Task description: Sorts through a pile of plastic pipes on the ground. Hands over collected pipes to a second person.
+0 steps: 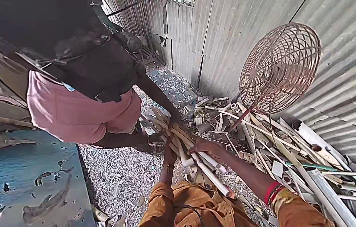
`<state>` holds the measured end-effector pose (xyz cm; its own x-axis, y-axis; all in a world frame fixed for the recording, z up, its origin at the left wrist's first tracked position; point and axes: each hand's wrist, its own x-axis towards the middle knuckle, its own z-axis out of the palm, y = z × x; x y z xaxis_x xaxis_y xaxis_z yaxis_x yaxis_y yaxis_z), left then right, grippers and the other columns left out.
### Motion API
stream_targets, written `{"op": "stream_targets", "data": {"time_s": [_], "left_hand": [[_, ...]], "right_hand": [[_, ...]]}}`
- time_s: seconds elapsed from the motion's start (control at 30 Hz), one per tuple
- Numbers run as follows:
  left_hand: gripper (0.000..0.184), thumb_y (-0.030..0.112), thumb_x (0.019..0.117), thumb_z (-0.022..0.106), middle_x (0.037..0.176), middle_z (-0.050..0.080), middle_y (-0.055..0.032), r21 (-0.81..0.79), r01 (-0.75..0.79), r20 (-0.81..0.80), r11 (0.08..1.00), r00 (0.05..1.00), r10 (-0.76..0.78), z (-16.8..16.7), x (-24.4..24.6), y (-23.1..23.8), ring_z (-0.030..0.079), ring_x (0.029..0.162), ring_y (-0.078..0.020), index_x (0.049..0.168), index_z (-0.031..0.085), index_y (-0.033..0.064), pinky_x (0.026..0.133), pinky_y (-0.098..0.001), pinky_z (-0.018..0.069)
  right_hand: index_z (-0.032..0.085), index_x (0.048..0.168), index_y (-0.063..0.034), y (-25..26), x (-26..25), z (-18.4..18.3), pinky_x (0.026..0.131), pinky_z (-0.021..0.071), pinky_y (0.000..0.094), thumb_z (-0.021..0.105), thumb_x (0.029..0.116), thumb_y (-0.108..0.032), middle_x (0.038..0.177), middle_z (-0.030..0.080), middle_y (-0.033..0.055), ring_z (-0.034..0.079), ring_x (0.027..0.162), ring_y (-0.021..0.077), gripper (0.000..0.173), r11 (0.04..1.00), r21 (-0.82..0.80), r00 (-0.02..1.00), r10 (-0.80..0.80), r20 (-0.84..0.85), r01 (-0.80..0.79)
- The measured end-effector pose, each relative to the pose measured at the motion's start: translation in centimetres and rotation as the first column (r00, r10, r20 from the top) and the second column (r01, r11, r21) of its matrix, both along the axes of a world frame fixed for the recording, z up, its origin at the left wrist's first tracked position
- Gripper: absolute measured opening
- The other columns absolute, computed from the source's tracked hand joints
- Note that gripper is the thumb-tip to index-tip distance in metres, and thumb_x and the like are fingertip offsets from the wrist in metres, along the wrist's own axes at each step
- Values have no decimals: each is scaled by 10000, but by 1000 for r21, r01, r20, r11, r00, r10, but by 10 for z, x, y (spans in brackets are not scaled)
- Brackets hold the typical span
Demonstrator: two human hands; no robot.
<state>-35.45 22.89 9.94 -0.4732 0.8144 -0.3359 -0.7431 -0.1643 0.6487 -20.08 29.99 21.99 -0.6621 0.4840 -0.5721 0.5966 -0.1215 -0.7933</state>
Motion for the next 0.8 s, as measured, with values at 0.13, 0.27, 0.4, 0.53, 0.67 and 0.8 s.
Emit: {"op": "stream_targets", "data": {"time_s": [0.13, 0.27, 0.4, 0.53, 0.67, 0.8], "left_hand": [[388, 328, 1106, 354, 1092, 696, -84, -32, -6, -6, 999, 1000, 6, 17, -22, 11, 698, 925, -142, 1342, 526, 73, 764, -353, 609], [557, 416, 1119, 136, 1387, 536, -89, -46, -88, -107, 995, 991, 83, 27, -31, 0, 566, 1169, -133, 1523, 328, 84, 975, -349, 499], [624, 530, 1088, 168, 1636, 287, -95, -103, -157, -122, 982, 982, 145, 15, -78, -11, 464, 1384, -256, 1616, 148, 197, 1039, -495, 478], [642, 586, 1062, 109, 1608, 354, -130, -139, 83, -174, 987, 979, -107, 8, -82, -28, 587, 1254, -327, 1615, 87, 261, 885, -544, 546], [545, 415, 1110, 200, 1523, 502, -132, -341, 577, -199, 742, 727, -657, 10, -15, -19, 639, 1209, -331, 1616, 208, 210, 890, -534, 575], [571, 200, 1056, 548, 1552, 449, -195, -661, 695, -326, 284, 75, -942, -41, 35, -12, 540, 1350, -319, 1564, 334, 53, 1046, -496, 504]], "right_hand": [[322, 1578, -87, 10, -41, 5, 1097, 458, 402, 812, 879, -154, 1500, 496, 187, 550, 1314, 234, 856, 995, 71, 996, -61, -65, 65], [263, 1618, -105, 20, -54, 20, 1103, 458, 474, 726, 965, -205, 1568, 426, 213, 518, 1365, 303, 807, 990, 86, 982, -100, -159, 114], [121, 1652, -185, 6, -6, 19, 881, 567, 450, 623, 1023, -239, 1361, 613, 180, 660, 1126, 253, 806, 971, -30, 928, -235, -290, 237], [161, 1636, -93, -70, 47, -41, 1048, 490, 487, 717, 924, -203, 1527, 451, 223, 548, 1304, 297, 911, 993, -113, 967, -60, -246, 32], [536, 1431, 44, -141, 58, -99, 1138, 396, 465, 593, 1034, -192, 1399, 590, 248, 568, 1300, 302, 466, 971, -159, 973, 151, -173, -179], [666, 1196, -27, -213, 130, -124, 868, 572, 314, 754, 837, -191, 1062, 727, 34, 682, 962, 96, 404, 655, -418, 565, -755, -332, 629]]}}
